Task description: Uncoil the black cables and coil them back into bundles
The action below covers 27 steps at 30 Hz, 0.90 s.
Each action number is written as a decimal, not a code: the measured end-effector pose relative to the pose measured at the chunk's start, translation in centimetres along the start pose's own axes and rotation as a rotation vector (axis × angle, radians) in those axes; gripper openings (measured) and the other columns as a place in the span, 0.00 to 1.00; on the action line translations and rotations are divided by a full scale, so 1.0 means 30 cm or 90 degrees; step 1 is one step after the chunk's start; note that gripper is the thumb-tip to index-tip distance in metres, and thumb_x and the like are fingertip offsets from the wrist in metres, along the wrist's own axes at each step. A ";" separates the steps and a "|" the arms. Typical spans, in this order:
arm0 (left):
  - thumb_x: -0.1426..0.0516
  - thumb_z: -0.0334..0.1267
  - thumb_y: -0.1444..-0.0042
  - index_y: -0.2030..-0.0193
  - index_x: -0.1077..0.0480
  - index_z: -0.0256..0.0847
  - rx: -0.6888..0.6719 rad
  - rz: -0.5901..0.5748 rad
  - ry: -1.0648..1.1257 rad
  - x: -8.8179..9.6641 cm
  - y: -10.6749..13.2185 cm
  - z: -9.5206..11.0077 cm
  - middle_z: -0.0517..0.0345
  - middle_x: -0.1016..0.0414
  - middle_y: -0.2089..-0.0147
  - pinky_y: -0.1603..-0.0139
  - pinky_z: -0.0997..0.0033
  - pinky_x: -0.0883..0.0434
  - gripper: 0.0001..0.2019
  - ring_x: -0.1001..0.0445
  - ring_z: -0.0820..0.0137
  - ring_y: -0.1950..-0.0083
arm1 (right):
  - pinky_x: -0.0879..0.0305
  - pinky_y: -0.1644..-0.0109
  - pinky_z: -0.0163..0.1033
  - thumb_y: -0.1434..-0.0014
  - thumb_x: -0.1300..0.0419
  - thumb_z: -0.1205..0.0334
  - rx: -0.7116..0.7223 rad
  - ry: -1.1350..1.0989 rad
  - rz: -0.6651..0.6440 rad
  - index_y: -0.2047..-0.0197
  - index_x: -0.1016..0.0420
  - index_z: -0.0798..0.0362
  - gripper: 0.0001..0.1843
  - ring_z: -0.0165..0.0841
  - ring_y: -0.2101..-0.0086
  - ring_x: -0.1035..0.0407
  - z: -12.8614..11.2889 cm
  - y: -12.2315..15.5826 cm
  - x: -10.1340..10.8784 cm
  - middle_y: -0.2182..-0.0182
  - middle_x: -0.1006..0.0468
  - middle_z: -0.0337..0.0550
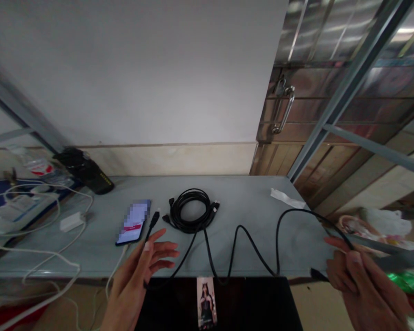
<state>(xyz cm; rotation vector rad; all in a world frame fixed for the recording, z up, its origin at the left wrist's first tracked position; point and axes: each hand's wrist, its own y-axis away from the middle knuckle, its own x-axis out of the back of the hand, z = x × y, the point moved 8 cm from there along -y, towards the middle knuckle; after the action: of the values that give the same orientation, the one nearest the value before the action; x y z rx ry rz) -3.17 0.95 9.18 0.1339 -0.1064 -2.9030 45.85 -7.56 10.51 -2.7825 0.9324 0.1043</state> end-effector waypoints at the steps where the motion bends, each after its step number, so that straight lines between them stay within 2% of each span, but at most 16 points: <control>1: 0.30 0.65 0.39 0.36 0.19 0.40 0.012 -0.022 -0.009 -0.015 -0.001 -0.007 0.42 0.11 0.49 0.55 0.52 0.12 0.35 0.11 0.45 0.50 | 0.46 0.79 0.36 0.33 0.28 0.37 -0.005 -0.001 -0.018 0.53 0.13 0.47 0.22 0.30 0.78 0.46 0.012 0.009 -0.011 0.77 0.42 0.34; 5: 0.32 0.69 0.39 0.33 0.19 0.42 0.063 -0.099 -0.035 -0.107 0.018 -0.023 0.42 0.10 0.46 0.46 0.45 0.12 0.38 0.11 0.43 0.46 | 0.37 0.75 0.35 0.28 0.31 0.39 0.009 0.053 -0.114 0.40 0.12 0.48 0.25 0.31 0.75 0.37 0.049 0.081 -0.077 0.75 0.33 0.38; 8: 0.32 0.70 0.39 0.29 0.22 0.44 0.091 -0.134 -0.034 -0.187 0.049 -0.039 0.42 0.11 0.43 0.42 0.43 0.14 0.41 0.11 0.43 0.44 | 0.33 0.73 0.34 0.23 0.37 0.41 0.050 0.159 -0.202 0.34 0.15 0.46 0.25 0.32 0.75 0.34 0.052 0.165 -0.166 0.73 0.29 0.39; 11: 0.30 0.70 0.41 0.25 0.25 0.46 0.119 -0.154 -0.015 -0.256 0.085 -0.065 0.41 0.14 0.37 0.37 0.43 0.16 0.45 0.13 0.44 0.40 | 0.21 0.62 0.36 0.22 0.38 0.46 0.204 0.249 -0.267 0.32 0.18 0.42 0.21 0.37 0.67 0.22 -0.002 0.242 -0.288 0.61 0.16 0.46; 14: 0.27 0.64 0.40 0.24 0.26 0.48 0.169 -0.182 0.038 -0.327 0.125 -0.089 0.43 0.15 0.35 0.31 0.44 0.20 0.42 0.14 0.45 0.37 | 0.17 0.52 0.36 0.20 0.42 0.54 0.355 0.265 -0.400 0.39 0.19 0.43 0.13 0.37 0.58 0.17 -0.055 0.313 -0.444 0.53 0.14 0.48; 17: 0.26 0.61 0.41 0.28 0.23 0.48 0.228 -0.199 0.164 -0.399 0.155 -0.092 0.44 0.13 0.39 0.37 0.46 0.18 0.39 0.13 0.46 0.40 | 0.17 0.51 0.33 0.20 0.46 0.63 0.418 0.303 -0.518 0.46 0.23 0.46 0.10 0.35 0.56 0.17 -0.064 0.355 -0.560 0.52 0.17 0.48; 19: 0.24 0.59 0.43 0.35 0.18 0.46 0.249 -0.183 0.237 -0.428 0.159 -0.081 0.45 0.12 0.45 0.44 0.51 0.16 0.33 0.12 0.49 0.45 | 0.17 0.48 0.36 0.21 0.46 0.65 0.452 0.338 -0.533 0.46 0.25 0.46 0.09 0.36 0.53 0.17 -0.065 0.368 -0.591 0.50 0.19 0.48; 22: 0.22 0.53 0.45 0.49 0.15 0.41 0.231 -0.165 0.292 -0.445 0.141 -0.039 0.50 0.15 0.55 0.55 0.65 0.18 0.24 0.15 0.61 0.57 | 0.17 0.46 0.39 0.22 0.46 0.67 0.451 0.363 -0.551 0.43 0.27 0.46 0.11 0.37 0.52 0.17 -0.052 0.378 -0.608 0.48 0.21 0.49; 24: 0.21 0.49 0.45 0.52 0.15 0.39 0.203 -0.188 0.331 -0.452 0.125 0.004 0.55 0.20 0.60 0.64 0.72 0.24 0.21 0.23 0.72 0.67 | 0.17 0.44 0.40 0.23 0.45 0.69 0.431 0.371 -0.571 0.42 0.28 0.46 0.13 0.38 0.50 0.18 -0.038 0.379 -0.622 0.45 0.21 0.50; 27: 0.23 0.44 0.40 0.46 0.16 0.38 0.190 -0.236 0.415 -0.455 0.104 0.067 0.65 0.32 0.66 0.72 0.77 0.33 0.20 0.40 0.81 0.75 | 0.19 0.40 0.48 0.25 0.43 0.72 0.438 0.351 -0.602 0.41 0.31 0.47 0.14 0.42 0.48 0.19 -0.026 0.379 -0.672 0.46 0.18 0.49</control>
<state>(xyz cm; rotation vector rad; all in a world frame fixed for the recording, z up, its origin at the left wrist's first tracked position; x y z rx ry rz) 10.57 1.24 12.55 1.2476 -0.4349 -2.9977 22.91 -4.74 11.98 -2.2825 -0.3300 -0.9485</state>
